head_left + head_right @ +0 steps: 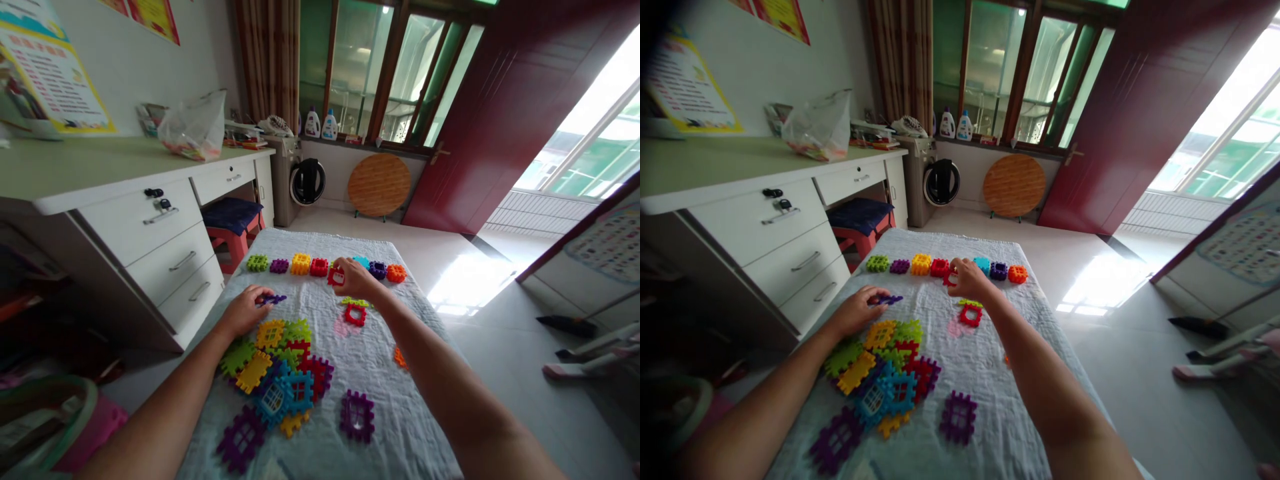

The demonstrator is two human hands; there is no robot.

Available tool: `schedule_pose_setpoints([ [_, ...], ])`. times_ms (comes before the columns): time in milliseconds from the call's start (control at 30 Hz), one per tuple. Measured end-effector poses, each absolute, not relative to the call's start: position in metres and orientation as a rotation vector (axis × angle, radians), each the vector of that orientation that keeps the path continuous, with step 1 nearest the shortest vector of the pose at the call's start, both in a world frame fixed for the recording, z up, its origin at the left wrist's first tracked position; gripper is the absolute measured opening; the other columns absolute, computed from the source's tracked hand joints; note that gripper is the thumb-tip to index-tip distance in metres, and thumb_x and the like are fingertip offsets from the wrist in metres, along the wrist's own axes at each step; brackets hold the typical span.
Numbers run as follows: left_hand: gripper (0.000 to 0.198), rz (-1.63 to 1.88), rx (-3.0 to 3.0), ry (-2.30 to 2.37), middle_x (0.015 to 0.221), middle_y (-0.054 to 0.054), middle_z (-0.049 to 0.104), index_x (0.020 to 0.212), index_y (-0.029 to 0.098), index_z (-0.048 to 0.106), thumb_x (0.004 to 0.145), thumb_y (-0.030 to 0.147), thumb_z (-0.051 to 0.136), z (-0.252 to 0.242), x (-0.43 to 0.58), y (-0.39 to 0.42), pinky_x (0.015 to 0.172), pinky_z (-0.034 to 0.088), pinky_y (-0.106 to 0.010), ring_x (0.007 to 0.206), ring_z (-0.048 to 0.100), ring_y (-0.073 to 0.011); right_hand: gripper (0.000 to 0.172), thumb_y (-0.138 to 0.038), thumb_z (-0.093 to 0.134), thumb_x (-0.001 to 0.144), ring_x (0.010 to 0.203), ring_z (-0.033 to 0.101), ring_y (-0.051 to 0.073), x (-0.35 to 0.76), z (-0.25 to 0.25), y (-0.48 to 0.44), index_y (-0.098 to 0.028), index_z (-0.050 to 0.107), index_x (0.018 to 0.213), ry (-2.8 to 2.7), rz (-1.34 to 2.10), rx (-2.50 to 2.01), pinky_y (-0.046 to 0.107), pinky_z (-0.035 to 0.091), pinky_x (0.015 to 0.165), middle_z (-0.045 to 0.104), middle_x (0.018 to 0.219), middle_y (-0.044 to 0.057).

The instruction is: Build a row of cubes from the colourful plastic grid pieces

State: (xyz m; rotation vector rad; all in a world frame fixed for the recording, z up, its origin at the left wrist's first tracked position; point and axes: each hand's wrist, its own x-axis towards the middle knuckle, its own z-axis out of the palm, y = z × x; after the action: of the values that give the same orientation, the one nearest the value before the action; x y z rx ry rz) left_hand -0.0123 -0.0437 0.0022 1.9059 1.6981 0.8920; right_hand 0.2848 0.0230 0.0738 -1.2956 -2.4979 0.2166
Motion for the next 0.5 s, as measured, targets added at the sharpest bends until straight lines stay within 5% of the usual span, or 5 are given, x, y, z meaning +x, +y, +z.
schedule_pose_setpoints([
  [500, 0.031, 0.912, 1.934, 1.669, 0.098, -0.007, 0.061, 0.097, 0.018, 0.065, 0.071, 0.035, 0.059, 0.002, -0.013, -0.045, 0.082, 0.05, -0.036, 0.086, 0.062, -0.0224, 0.06, -0.029, 0.067, 0.065, 0.099, 0.052, 0.027, 0.237, 0.062, 0.106, -0.017, 0.051, 0.122, -2.603, 0.176, -1.435, 0.035, 0.039, 0.082, 0.057, 0.113, 0.013],
])
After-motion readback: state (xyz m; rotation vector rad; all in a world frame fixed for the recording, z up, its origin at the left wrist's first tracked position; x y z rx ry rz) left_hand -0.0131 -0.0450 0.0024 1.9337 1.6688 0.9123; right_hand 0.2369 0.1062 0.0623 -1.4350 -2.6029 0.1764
